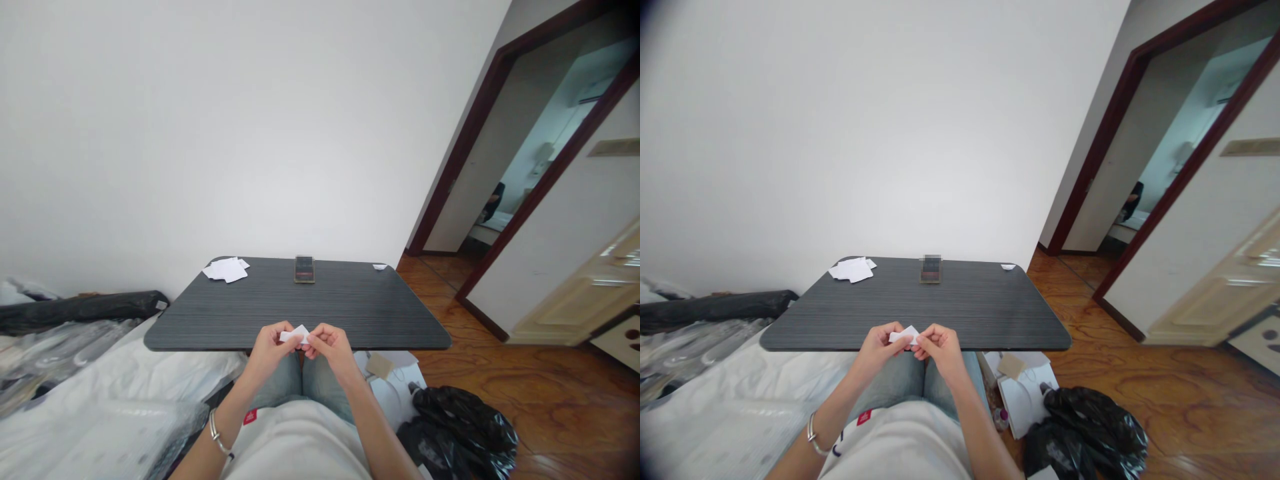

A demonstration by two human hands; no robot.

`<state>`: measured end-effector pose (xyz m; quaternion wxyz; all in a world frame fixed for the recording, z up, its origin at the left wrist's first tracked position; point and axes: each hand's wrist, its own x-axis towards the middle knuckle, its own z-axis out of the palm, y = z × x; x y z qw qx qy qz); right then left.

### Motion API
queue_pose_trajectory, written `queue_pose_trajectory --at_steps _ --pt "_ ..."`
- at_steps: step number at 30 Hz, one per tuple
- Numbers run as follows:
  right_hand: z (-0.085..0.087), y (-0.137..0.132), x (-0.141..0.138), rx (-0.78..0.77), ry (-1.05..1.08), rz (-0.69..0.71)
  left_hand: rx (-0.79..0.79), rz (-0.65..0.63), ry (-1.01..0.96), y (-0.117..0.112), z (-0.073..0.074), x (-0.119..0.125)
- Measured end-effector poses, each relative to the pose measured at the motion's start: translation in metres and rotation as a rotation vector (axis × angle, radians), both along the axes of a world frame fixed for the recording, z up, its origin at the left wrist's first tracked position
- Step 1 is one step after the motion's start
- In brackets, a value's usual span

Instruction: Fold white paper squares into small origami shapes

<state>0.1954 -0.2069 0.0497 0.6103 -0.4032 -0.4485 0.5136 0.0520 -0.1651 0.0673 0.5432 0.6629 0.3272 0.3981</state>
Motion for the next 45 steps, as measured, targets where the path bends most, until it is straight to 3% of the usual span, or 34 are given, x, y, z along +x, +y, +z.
queue_pose_trajectory --at_steps 10,18,30,45 --pt "0.003 0.001 -0.001 0.027 -0.03 -0.129 -0.077 -0.036 -0.029 0.002 0.002 0.002" --pt "0.009 -0.001 0.0 0.036 -0.011 -0.203 -0.21 0.045 -0.21 0.004 0.004 -0.002" --pt "0.005 0.0 0.001 0.041 -0.024 -0.197 -0.429 -0.121 -0.33 0.005 0.003 -0.005" --pt "0.004 0.001 0.002 0.018 -0.056 -0.193 -0.368 -0.066 -0.185 0.006 0.003 -0.009"
